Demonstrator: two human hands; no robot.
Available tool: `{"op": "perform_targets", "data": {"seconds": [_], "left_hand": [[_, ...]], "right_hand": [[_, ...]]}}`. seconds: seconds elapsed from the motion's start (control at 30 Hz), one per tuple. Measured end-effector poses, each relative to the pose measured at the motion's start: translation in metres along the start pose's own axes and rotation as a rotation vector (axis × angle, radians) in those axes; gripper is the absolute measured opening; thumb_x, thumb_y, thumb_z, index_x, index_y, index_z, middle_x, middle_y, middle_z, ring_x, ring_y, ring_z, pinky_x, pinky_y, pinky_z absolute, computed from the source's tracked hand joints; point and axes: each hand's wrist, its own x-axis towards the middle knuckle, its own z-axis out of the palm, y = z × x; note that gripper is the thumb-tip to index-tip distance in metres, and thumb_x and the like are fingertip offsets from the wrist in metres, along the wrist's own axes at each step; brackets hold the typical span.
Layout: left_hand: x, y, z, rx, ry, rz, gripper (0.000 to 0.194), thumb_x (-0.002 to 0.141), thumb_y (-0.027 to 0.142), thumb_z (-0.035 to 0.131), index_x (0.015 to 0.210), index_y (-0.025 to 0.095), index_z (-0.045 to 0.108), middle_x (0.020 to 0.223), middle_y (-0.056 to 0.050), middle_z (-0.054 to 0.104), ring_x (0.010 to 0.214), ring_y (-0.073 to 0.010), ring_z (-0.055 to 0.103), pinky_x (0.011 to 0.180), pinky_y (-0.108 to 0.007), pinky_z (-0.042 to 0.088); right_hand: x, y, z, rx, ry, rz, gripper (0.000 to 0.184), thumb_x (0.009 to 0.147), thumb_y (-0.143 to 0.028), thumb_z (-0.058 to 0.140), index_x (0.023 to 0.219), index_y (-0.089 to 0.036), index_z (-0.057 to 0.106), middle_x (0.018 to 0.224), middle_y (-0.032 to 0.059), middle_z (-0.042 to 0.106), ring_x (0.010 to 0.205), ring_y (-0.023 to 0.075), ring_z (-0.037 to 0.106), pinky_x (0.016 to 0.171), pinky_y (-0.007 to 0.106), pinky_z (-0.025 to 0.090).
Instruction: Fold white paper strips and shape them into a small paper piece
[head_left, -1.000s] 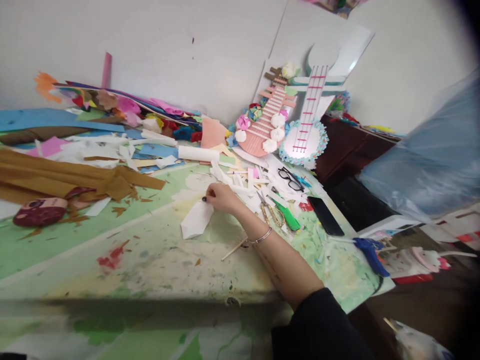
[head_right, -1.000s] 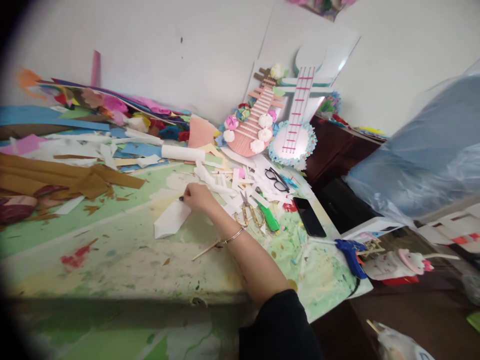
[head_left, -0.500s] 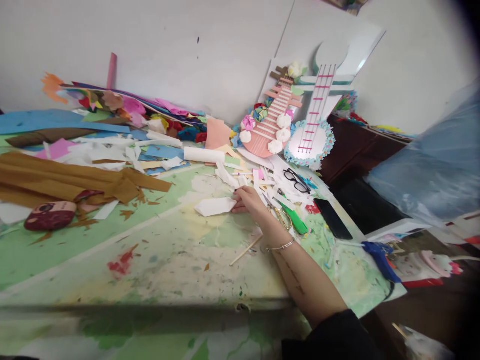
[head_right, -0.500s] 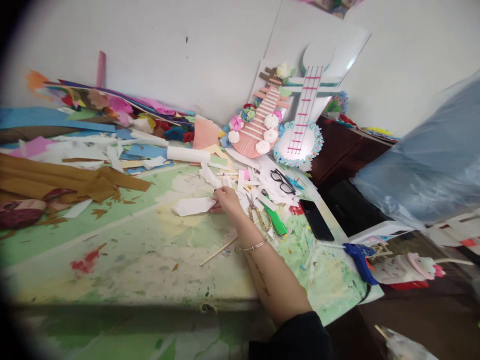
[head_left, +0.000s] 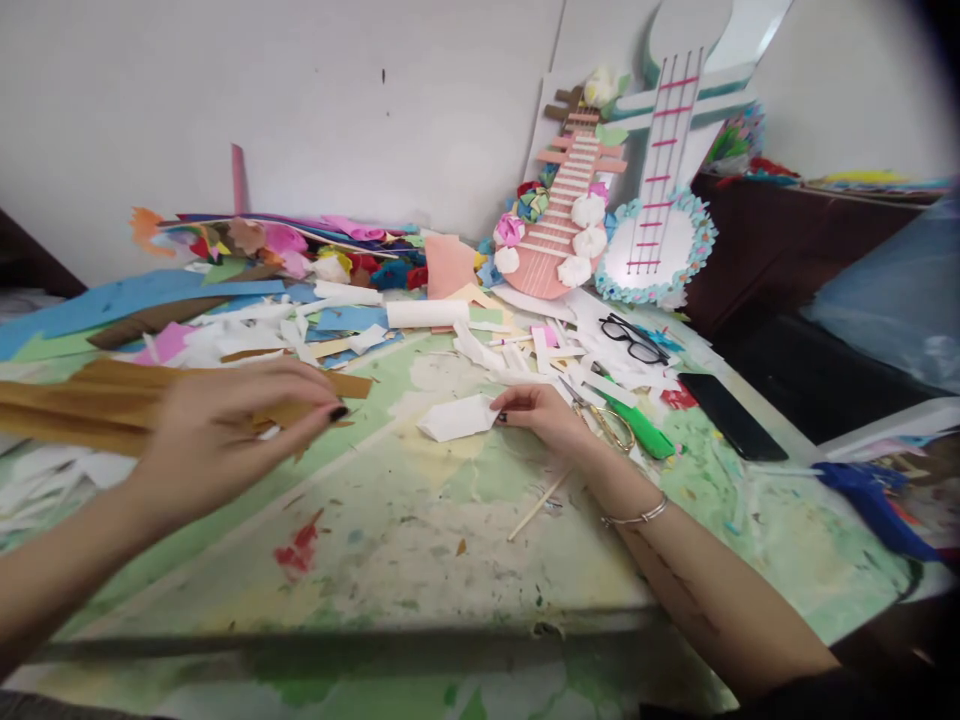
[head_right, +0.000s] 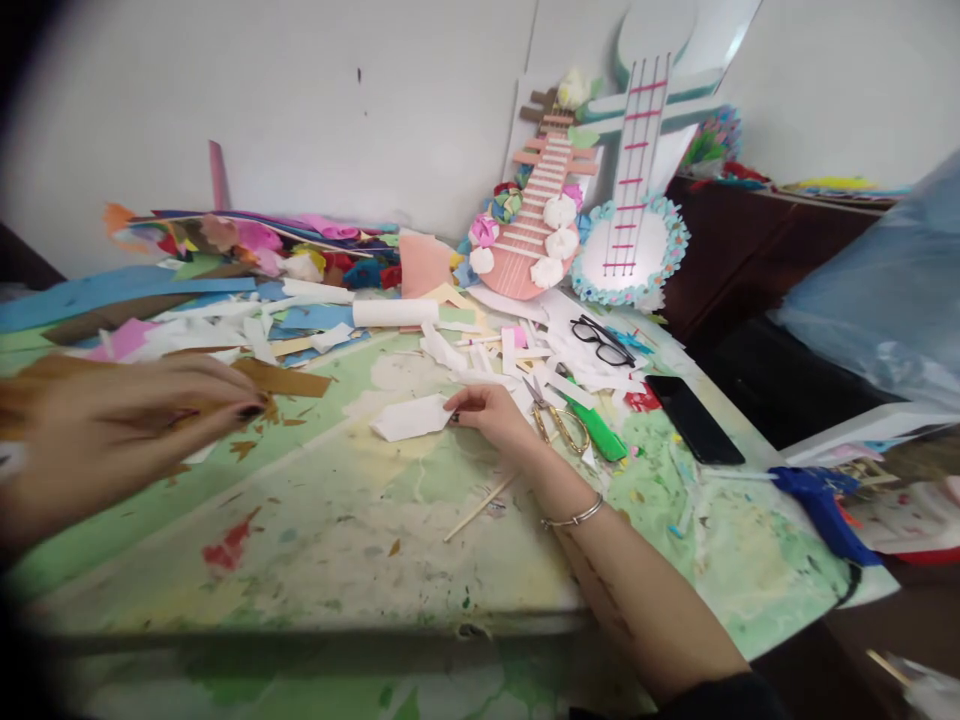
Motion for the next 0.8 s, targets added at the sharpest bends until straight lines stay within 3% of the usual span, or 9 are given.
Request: {"op": "perform_targets", "data": {"seconds": [0.07, 0.17, 0.27, 0.57, 0.8], "left_hand": [[0.028, -0.004, 0.035, -0.054, -0.13, 0.088, 0.013, 0.088, 0.027, 0.059, 0.082, 0.018, 0.066, 0.084, -0.002, 0.066, 0.078, -0.0124, 0.061, 0.07, -0.024, 0.049], [0.038, -0.009, 0.077, -0.04, -0.288, 0.168, 0.017, 0.089, 0.023, 0.055, 0.078, 0.018, 0.068, 0.081, -0.004, 0.065, 0.076, -0.0126, 0.059, 0.068, -0.023, 0.047], [0.036, -0.014, 0.098, 0.04, -0.212, 0.224, 0.016, 0.089, 0.02, 0.054, 0.083, 0.018, 0.069, 0.083, -0.006, 0.064, 0.078, -0.0145, 0.058, 0.069, -0.025, 0.047], [0.046, -0.023, 0.115, 0.041, -0.102, 0.318, 0.014, 0.088, 0.02, 0.058, 0.097, 0.018, 0.068, 0.091, -0.007, 0.066, 0.085, -0.0168, 0.059, 0.078, -0.031, 0.05], [0.04, -0.026, 0.109, 0.129, 0.039, 0.295, 0.034, 0.084, 0.022, 0.065, 0.117, 0.023, 0.057, 0.106, -0.007, 0.062, 0.094, -0.0171, 0.06, 0.082, -0.031, 0.05]], "right_hand": [[0.0, 0.0, 0.001, -0.01, -0.003, -0.015, 0.02, 0.051, -0.012, 0.075, 0.069, -0.014, 0.069, 0.069, -0.0004, 0.07, 0.066, 0.0098, 0.065, 0.07, 0.022, 0.052], [-0.001, -0.001, 0.004, -0.018, 0.009, -0.029, 0.017, 0.057, -0.017, 0.074, 0.073, -0.014, 0.069, 0.068, -0.0007, 0.069, 0.063, 0.009, 0.064, 0.063, 0.02, 0.052], [-0.002, -0.002, 0.008, -0.067, 0.048, -0.028, 0.014, 0.064, -0.019, 0.069, 0.077, -0.014, 0.067, 0.066, -0.0002, 0.068, 0.062, 0.0089, 0.064, 0.059, 0.02, 0.052], [-0.006, -0.002, 0.014, -0.086, 0.151, -0.027, 0.009, 0.069, -0.018, 0.061, 0.079, -0.018, 0.059, 0.062, -0.0022, 0.065, 0.06, 0.011, 0.065, 0.058, 0.021, 0.053], [-0.008, -0.005, 0.014, -0.011, 0.164, 0.014, 0.012, 0.068, -0.016, 0.065, 0.079, -0.016, 0.069, 0.07, 0.0012, 0.067, 0.062, 0.0081, 0.063, 0.06, 0.018, 0.052]]}}
